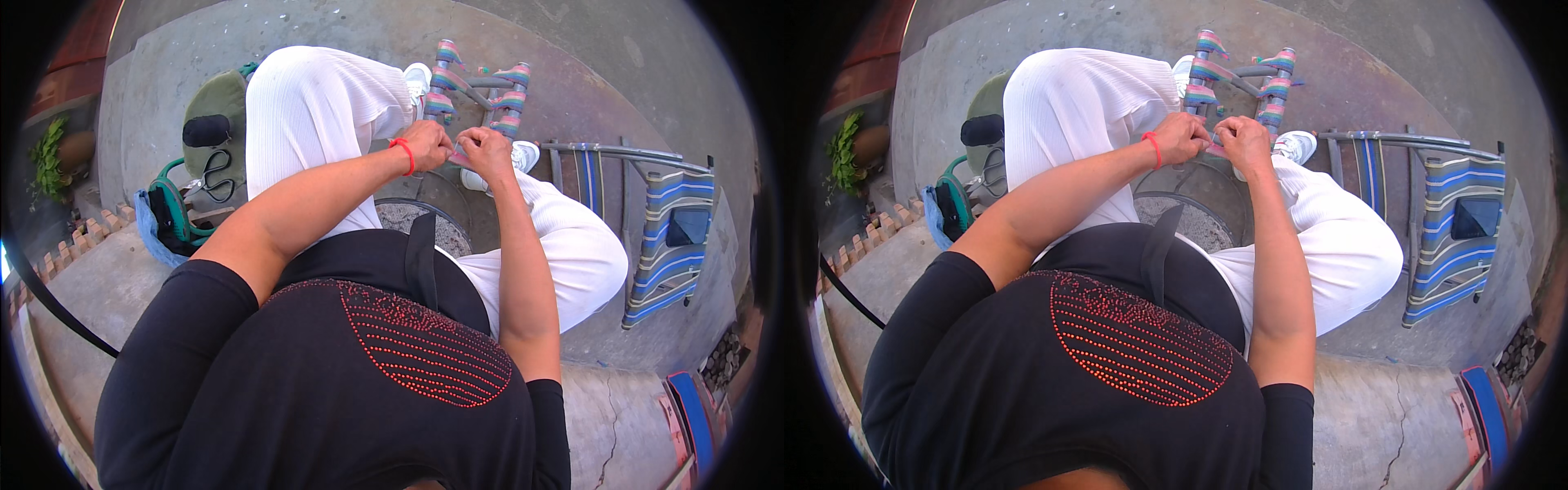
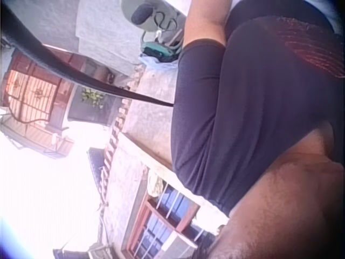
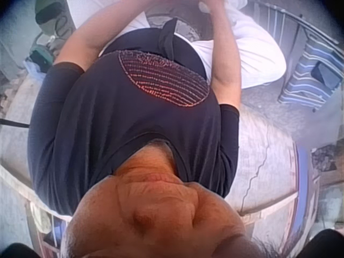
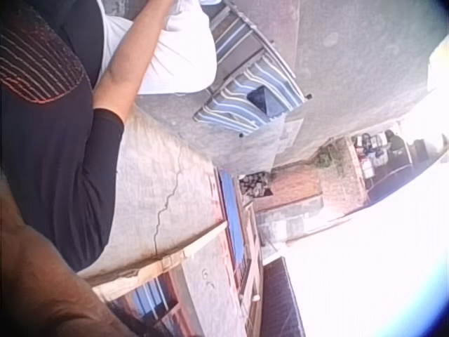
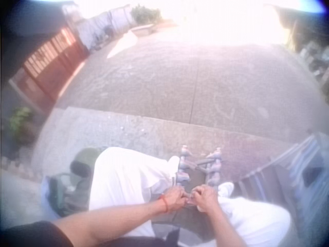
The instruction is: The person cuts straps off a folding chair frame with scissors and attaches a cord to the frame by hand.
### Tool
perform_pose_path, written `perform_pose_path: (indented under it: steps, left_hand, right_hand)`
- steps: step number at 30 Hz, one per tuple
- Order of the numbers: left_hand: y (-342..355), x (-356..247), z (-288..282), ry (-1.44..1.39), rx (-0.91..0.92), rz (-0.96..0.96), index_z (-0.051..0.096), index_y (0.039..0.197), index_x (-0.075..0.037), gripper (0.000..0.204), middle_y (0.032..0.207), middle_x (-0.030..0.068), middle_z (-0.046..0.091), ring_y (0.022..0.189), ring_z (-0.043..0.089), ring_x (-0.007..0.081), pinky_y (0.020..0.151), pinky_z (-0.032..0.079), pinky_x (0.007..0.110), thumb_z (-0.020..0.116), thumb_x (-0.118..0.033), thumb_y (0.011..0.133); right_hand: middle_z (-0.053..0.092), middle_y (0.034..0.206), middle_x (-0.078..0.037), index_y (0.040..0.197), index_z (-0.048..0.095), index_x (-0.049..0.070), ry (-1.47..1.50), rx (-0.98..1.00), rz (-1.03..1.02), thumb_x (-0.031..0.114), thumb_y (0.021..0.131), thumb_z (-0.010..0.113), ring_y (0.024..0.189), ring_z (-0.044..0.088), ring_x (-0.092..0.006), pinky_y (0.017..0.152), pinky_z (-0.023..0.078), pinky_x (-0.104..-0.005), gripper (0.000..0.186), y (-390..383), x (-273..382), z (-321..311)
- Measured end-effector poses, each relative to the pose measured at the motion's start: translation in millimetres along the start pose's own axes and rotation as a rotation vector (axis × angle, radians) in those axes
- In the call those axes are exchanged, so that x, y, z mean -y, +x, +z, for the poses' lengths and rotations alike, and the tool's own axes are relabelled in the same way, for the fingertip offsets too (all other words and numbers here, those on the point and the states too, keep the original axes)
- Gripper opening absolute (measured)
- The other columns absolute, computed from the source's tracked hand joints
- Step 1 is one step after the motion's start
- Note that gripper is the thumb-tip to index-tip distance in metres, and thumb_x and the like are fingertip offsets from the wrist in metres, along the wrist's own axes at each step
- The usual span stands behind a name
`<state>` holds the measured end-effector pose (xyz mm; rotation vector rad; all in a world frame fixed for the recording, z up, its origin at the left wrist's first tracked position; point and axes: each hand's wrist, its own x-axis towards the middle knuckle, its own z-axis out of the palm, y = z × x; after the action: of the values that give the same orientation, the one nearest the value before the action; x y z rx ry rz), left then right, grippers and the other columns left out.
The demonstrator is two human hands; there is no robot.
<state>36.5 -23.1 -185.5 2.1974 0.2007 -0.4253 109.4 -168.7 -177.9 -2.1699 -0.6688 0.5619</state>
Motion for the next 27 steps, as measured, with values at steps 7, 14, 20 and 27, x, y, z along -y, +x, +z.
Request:
perform_pose_path:
  steps: [7,14,20,27]
  left_hand:
    - [-2.0,-8.8,-5.8,-0.034,0.031,-0.139,0.066,0.078,-0.006,0.014,0.079,0.0166,0.062,0.099,0.054,0.0278,0.079,0.044,0.035,0.060,-0.013,0.068]
    - [-4.5,-10.4,-8.7,0.014,-0.002,-0.079,0.067,0.084,-0.012,0.018,0.078,0.0144,0.062,0.076,0.059,0.0294,0.068,0.046,0.037,0.059,-0.020,0.070]
    - [-11.2,-21.7,-12.7,0.152,-0.384,0.018,0.064,0.075,-0.002,0.013,0.070,0.0154,0.061,0.074,0.059,0.0269,0.066,0.045,0.035,0.062,-0.014,0.069]
    - [-65.2,-42.2,8.5,-0.495,0.203,-0.710,0.059,0.080,0.000,0.018,0.069,0.0071,0.061,0.064,0.056,0.0137,0.059,0.044,0.029,0.060,-0.018,0.076]
  right_hand:
    - [0.060,0.070,-0.010,0.081,0.065,0.006,0.044,0.250,-0.015,0.017,0.070,0.058,0.067,0.058,-0.0231,0.063,0.045,-0.0334,0.016,0.3,-0.2,-13.7]
    - [0.059,0.064,-0.007,0.079,0.063,0.002,0.132,0.365,0.242,0.018,0.067,0.062,0.061,0.053,-0.0149,0.058,0.041,-0.0294,0.019,-0.2,9.9,-16.3]
    - [0.057,0.062,-0.005,0.077,0.062,0.001,0.214,0.366,0.233,0.016,0.068,0.061,0.059,0.050,-0.0111,0.056,0.040,-0.0272,0.017,1.2,0.6,-11.2]
    - [0.049,0.062,0.004,0.073,0.057,0.002,0.298,0.409,0.267,0.015,0.073,0.055,0.057,0.041,-0.0044,0.051,0.033,-0.0213,0.013,0.5,-2.2,-11.9]
